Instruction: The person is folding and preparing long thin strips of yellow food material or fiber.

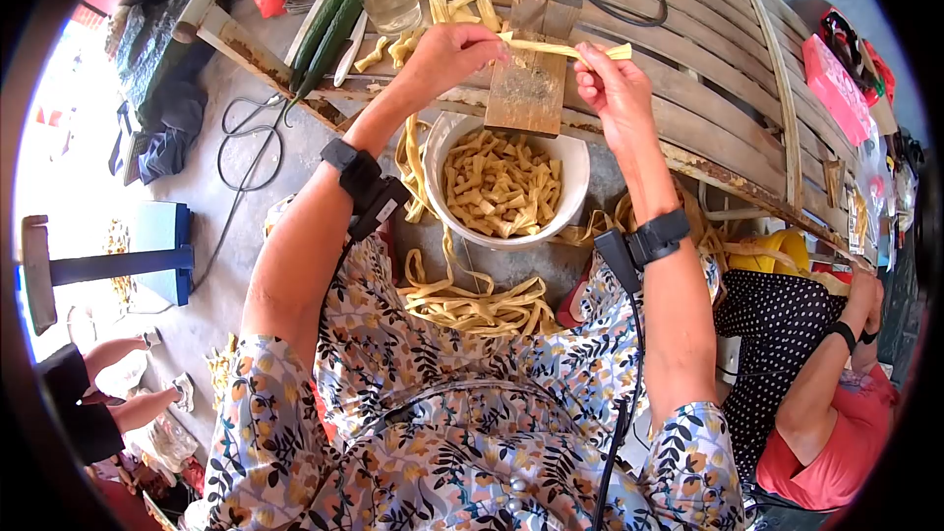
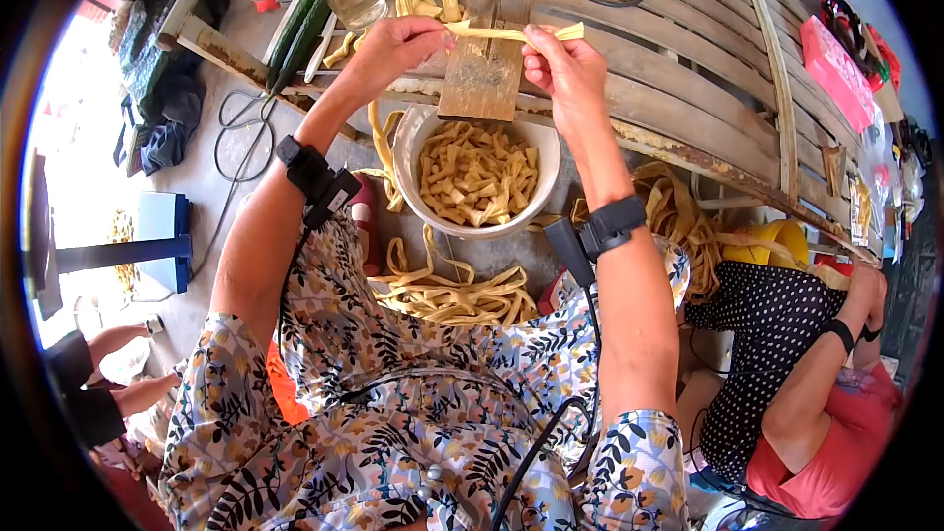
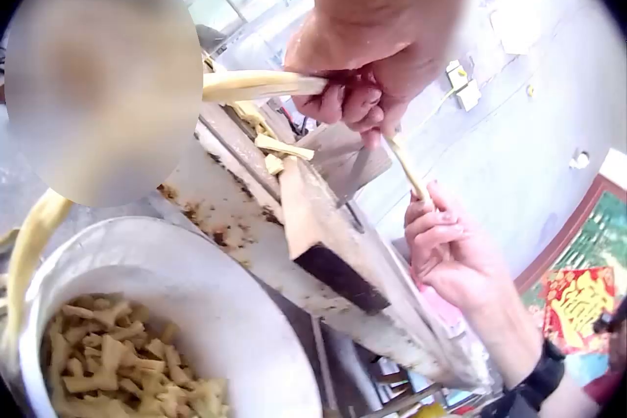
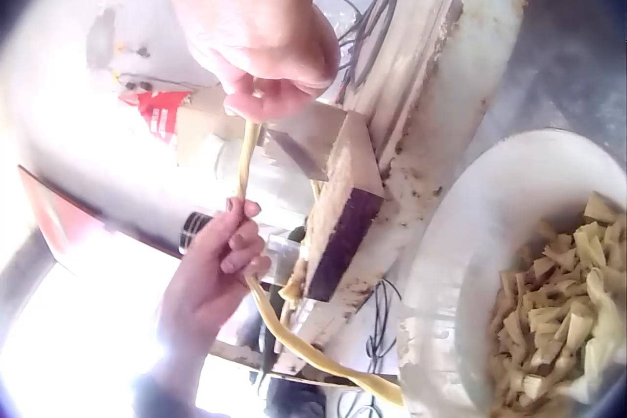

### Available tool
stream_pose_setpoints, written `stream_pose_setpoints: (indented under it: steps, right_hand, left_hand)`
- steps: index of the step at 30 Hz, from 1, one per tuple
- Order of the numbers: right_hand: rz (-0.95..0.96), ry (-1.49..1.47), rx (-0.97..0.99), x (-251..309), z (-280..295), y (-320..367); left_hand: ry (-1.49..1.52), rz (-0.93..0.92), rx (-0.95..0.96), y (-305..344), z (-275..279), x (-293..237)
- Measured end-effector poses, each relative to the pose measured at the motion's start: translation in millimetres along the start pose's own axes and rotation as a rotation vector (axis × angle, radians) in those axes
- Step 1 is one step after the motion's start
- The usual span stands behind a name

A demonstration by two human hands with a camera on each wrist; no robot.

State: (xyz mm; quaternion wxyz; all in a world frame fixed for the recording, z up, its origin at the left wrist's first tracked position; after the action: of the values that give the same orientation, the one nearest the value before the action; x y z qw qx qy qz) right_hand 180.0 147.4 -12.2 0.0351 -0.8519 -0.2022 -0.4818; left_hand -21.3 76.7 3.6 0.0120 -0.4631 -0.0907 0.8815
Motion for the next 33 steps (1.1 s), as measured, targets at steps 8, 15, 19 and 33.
stream_pose_setpoints:
  steps: [8, 15, 19, 33]
  right_hand:
    - [0.071, 0.009, -0.052, -10, -7, -20]
    - [0.081, 0.018, -0.066, -17, -3, -30]
    - [0.141, 0.238, -0.114, -30, 1, -30]
    - [0.424, 0.717, 0.111, 15, 5, 45]
  left_hand:
    - [-0.033, 0.105, -0.102, -17, -4, 15]
    - [-0.043, 0.111, -0.137, -20, -6, 15]
    - [-0.095, 0.066, -0.227, -22, -20, 39]
    - [0.038, -0.087, 0.044, 31, -29, 1]
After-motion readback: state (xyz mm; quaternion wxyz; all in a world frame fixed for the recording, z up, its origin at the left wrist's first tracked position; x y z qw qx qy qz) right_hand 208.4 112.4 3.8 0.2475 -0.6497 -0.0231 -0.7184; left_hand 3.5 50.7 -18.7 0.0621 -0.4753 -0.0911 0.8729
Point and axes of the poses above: each hand's wrist, its own y-axis away from the middle knuckle, its own z-axis out of the back of the hand, x = y × z, the point moved 1 cm from there along -y, towards the middle knuckle, and after that the axes turned 7 degrees about -y, right-handed, at the moved point
